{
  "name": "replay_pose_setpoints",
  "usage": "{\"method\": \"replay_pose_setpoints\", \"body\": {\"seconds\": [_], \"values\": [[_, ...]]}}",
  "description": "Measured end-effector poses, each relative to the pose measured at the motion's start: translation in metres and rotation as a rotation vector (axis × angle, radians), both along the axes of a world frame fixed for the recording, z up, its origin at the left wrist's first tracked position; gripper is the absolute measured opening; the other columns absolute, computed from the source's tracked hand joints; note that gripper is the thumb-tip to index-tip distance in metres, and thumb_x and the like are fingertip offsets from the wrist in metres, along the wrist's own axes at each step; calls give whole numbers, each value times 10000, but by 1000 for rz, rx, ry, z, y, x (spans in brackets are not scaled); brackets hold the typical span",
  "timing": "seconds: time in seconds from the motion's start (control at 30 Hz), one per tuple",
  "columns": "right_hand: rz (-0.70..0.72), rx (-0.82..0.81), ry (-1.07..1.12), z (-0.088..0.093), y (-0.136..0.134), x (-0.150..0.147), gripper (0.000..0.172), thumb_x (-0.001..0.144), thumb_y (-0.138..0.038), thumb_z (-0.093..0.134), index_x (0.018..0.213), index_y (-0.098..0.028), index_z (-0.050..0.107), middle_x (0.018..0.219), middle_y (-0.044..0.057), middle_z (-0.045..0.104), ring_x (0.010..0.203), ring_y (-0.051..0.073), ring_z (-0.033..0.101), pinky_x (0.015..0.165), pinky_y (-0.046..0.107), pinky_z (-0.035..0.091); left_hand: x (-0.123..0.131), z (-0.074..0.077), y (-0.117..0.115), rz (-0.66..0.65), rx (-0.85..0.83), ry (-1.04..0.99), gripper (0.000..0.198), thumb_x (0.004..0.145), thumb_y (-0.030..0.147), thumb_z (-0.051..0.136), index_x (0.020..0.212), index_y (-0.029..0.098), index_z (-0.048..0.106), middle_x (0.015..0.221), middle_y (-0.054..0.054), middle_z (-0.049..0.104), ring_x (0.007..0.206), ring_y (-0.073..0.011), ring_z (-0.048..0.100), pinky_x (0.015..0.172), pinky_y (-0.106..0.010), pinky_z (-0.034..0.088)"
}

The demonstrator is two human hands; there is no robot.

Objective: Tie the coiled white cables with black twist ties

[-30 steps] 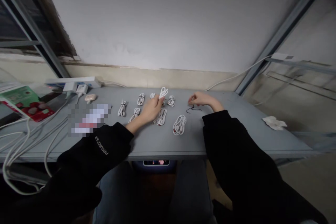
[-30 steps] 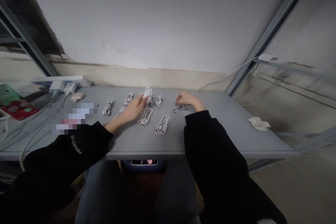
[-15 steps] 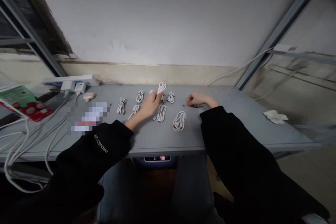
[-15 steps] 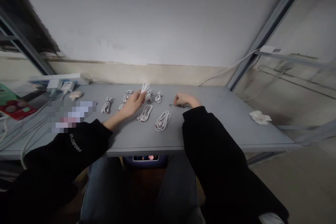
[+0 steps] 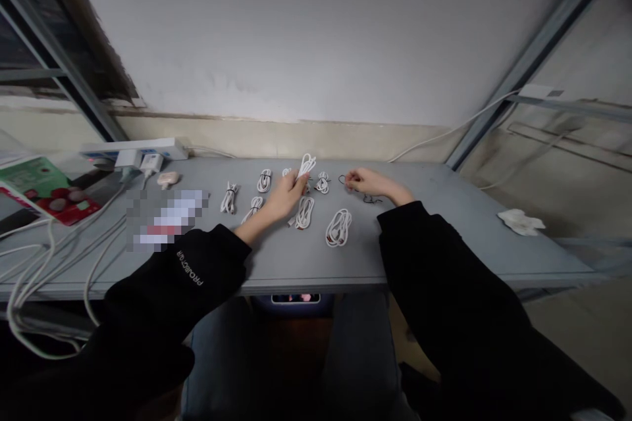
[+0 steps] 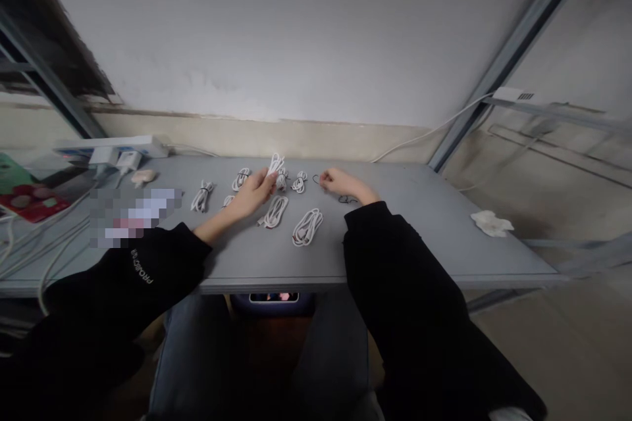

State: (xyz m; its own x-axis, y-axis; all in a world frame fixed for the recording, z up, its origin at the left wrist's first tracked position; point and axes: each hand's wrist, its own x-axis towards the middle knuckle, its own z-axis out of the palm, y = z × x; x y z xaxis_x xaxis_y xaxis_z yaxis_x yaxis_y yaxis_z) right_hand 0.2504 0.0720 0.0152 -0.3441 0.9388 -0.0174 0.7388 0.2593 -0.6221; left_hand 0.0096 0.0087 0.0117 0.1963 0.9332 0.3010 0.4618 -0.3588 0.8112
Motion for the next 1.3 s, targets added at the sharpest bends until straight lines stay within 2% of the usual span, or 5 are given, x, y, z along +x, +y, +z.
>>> {"method": "replay_pose_setpoints", "body": {"seconds": [0.2, 0.4, 0.8, 1.1, 1.3], "values": [[53, 48, 482, 7, -10, -22, 79, 833, -249, 674, 857, -174, 672, 726, 11, 676, 655, 121, 564, 639, 254, 406, 0, 2, -6, -264, -91, -76, 293, 987, 355, 439, 739, 201, 464, 606, 36, 461, 541, -106, 430, 579, -267, 352], [92, -124, 810, 0, -22, -46, 145, 751, -266, 747, 874, -190, 744, 840, 27, 725, 710, 120, 595, 718, 274, 462, -1, -1, -5, -490, -198, -129, 274, 937, 412, 543, 781, 193, 495, 624, 43, 481, 504, -84, 409, 524, -251, 325], [127, -305, 970, -13, -31, -63, 43, 759, -168, 729, 796, -187, 717, 819, 26, 710, 697, 122, 572, 704, 257, 484, -2, 7, -11, -576, -568, -374, 209, 929, 327, 578, 801, 176, 512, 608, 63, 394, 433, -32, 258, 436, -202, 149], [241, -288, 935, -4, -37, -61, 119, 870, -136, 602, 850, -170, 715, 768, 14, 654, 689, 119, 545, 731, 270, 470, -3, 14, -11, -440, -583, -332, 209, 930, 305, 473, 765, 192, 534, 582, 33, 360, 434, -61, 217, 415, -240, 217], [238, -171, 901, -8, -37, -63, 80, 831, -172, 647, 839, -193, 723, 784, 2, 657, 688, 120, 539, 717, 275, 448, -8, 14, -2, -480, -691, -356, 513, 959, 493, 207, 778, 187, 577, 578, -21, 415, 432, -97, 202, 407, -284, 229]]}}
